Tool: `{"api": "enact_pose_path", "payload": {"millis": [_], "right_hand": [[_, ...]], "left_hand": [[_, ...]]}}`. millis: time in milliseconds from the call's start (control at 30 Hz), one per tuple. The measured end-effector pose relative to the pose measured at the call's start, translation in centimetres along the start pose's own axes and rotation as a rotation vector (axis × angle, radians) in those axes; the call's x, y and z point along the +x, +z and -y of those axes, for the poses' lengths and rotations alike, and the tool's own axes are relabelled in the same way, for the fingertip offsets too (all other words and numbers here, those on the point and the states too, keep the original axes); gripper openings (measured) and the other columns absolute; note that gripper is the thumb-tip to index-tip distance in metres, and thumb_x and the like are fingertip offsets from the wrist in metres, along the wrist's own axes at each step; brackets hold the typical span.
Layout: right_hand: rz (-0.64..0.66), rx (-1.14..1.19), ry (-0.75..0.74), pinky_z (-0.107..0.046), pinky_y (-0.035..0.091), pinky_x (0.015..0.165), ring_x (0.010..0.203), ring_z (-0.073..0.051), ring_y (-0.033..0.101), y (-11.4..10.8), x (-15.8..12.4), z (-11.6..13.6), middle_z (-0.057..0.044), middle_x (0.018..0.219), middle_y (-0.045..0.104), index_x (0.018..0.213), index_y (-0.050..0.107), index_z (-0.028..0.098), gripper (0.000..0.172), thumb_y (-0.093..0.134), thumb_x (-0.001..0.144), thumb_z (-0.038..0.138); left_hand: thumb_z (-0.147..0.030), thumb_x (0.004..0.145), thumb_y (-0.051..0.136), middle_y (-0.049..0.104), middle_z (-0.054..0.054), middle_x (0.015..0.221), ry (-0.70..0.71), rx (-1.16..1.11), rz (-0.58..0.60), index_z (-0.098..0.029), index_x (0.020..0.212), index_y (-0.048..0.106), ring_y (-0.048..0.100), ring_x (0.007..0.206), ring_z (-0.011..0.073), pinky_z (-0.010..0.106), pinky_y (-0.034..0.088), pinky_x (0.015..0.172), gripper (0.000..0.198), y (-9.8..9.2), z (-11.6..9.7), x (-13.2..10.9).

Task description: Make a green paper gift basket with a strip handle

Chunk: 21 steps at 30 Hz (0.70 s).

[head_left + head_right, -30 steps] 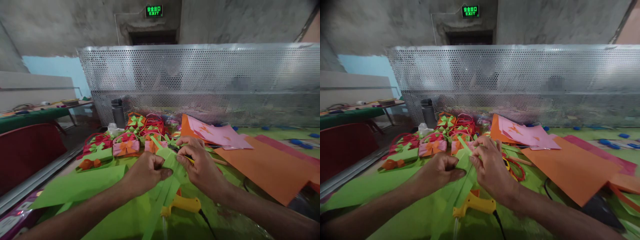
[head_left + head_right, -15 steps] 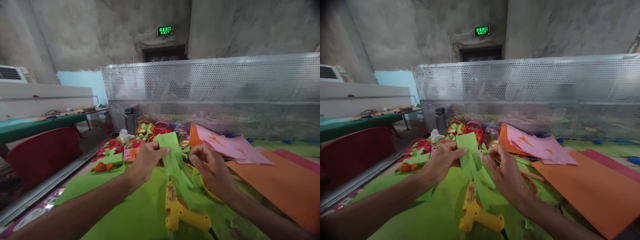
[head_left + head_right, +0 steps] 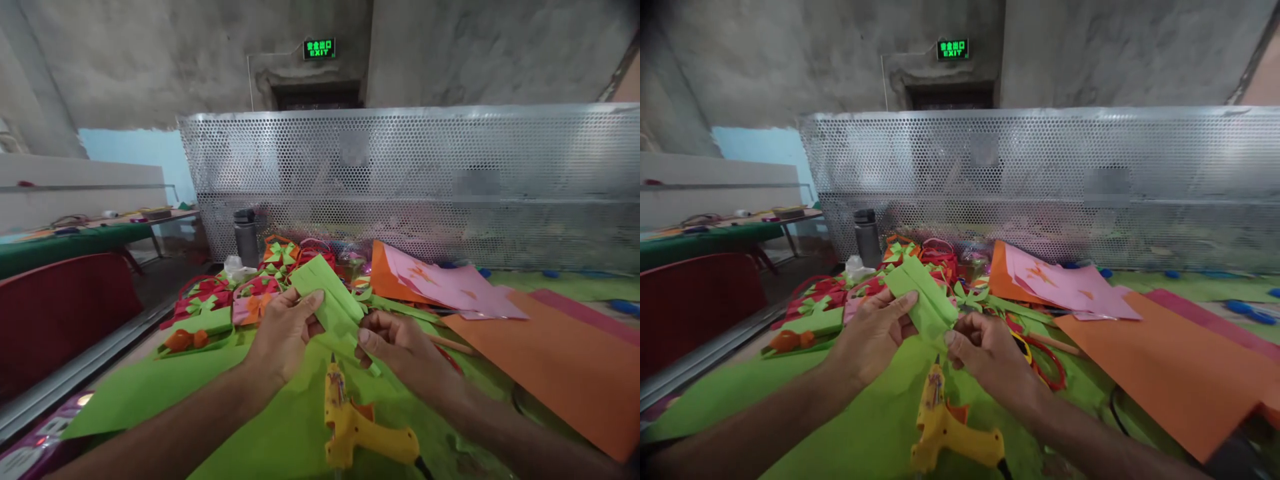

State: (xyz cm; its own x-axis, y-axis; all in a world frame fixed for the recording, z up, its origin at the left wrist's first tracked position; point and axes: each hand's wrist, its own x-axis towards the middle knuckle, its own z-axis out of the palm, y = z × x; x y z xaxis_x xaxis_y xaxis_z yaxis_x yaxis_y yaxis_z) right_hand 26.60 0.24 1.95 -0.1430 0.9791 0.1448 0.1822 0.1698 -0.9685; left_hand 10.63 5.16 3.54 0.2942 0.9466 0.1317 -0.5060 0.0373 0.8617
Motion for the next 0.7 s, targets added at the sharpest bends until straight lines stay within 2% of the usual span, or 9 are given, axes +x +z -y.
{"api": "enact_pose_path", "payload": {"millis": [67,200,333,533,700], "right_hand": [[-0.017,0.001,0.008,-0.023,0.037,0.054,0.053,-0.01,0.051,0.05,0.01,0.13,0.0,0.06,0.058,0.068,0.051,0.016,0.026,0.054,0.076,0.041],[-0.031,-0.07,0.019,-0.022,0.033,0.05,0.047,-0.008,0.044,0.22,-0.15,0.06,0.0,0.054,0.058,0.058,0.054,0.016,0.026,0.052,0.076,0.034],[0.014,-0.042,-0.012,-0.022,0.033,0.052,0.048,-0.008,0.044,0.24,-0.18,-0.28,0.002,0.053,0.057,0.057,0.055,0.017,0.023,0.052,0.076,0.029],[0.016,-0.029,0.013,-0.022,0.034,0.052,0.047,-0.008,0.044,0.18,-0.05,-0.08,0.003,0.049,0.055,0.055,0.055,0.018,0.021,0.052,0.074,0.027],[-0.004,-0.084,0.022,-0.022,0.029,0.047,0.045,-0.007,0.04,0.16,0.04,-0.27,0.003,0.051,0.056,0.054,0.058,0.017,0.019,0.052,0.071,0.025]], "left_hand": [[-0.016,0.074,0.064,0.071,0.006,0.083,-0.002,-0.015,0.004,-0.014,0.092,0.062,0.067,0.073,0.0188,0.031,0.055,0.066,0.019,-0.01,0.14,-0.01],[-0.013,0.077,0.06,0.071,0.006,0.084,-0.022,-0.058,0.017,-0.015,0.1,0.06,0.067,0.074,0.0185,0.031,0.056,0.066,0.024,0.32,0.35,-0.29],[-0.013,0.078,0.059,0.07,0.006,0.089,-0.023,-0.078,0.033,-0.017,0.106,0.057,0.067,0.078,0.0192,0.032,0.055,0.068,0.029,0.64,0.37,-0.61],[-0.015,0.076,0.061,0.071,0.008,0.081,-0.066,-0.083,0.028,-0.012,0.086,0.062,0.067,0.076,0.0205,0.033,0.055,0.069,0.01,0.73,0.1,-0.72],[-0.016,0.072,0.066,0.071,0.006,0.075,-0.074,-0.11,-0.011,-0.013,0.079,0.061,0.067,0.074,0.0207,0.034,0.055,0.069,0.009,0.8,0.12,-0.65]]}}
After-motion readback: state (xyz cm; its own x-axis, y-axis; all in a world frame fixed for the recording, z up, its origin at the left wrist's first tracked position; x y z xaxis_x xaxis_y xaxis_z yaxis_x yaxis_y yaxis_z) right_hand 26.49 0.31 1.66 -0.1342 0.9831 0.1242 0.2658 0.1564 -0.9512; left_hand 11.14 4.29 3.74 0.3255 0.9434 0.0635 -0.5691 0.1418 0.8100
